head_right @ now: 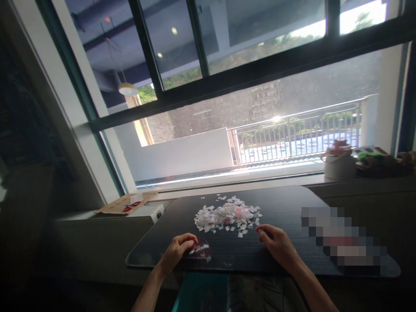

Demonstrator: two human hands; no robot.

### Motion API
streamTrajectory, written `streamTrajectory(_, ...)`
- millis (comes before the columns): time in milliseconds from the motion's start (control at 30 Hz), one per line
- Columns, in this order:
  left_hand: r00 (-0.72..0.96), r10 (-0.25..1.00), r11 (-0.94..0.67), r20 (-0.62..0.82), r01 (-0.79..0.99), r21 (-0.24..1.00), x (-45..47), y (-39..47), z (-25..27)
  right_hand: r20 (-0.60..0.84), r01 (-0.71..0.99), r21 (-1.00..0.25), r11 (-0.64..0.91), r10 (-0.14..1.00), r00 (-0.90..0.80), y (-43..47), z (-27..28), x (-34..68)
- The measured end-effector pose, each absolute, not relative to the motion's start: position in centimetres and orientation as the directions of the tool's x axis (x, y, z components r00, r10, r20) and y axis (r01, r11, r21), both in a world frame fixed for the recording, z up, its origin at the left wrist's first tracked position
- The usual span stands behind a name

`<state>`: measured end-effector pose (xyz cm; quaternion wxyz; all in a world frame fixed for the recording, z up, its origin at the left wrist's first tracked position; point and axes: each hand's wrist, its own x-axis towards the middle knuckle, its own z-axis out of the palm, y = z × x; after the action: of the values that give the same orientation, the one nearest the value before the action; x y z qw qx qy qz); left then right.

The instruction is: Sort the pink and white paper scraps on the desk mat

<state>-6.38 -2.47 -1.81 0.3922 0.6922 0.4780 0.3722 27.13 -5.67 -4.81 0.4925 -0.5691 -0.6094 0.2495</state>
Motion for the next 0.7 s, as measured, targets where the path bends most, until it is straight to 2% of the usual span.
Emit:
streamTrajectory(133, 0.298, 0.946, -0.238, 0.129, 0.367, 0.899, -7.2, -3.3, -1.9, 0.303, 0.474, -0.856, 0.208, 0.944, 0.133, -5.8, -4.6, 27.0)
streamTrajectory(233, 0.250, 0.958, -0.218, 0.137, 0.331, 0.918, -7.4, -3.5, -2.2, 0.295, 0.484, -0.852, 0.198, 0.946, 0.132, -5.8, -4.6, 27.0)
streamTrajectory(467, 0.275, 0.948, -0.270, 0.161, 0.424, 0.864, -7.2, -4.1, -1.8, 0.301, 0.467, -0.859, 0.209, 0.945, 0.131, -5.7, -4.6, 27.1)
streamTrajectory(700, 0.293, 0.944, -0.257, 0.151, 0.366, 0.894, -8.1, -5.2, -1.4, 0.311, 0.477, -0.852, 0.214, 0.941, 0.133, -5.6, -4.9, 27.1)
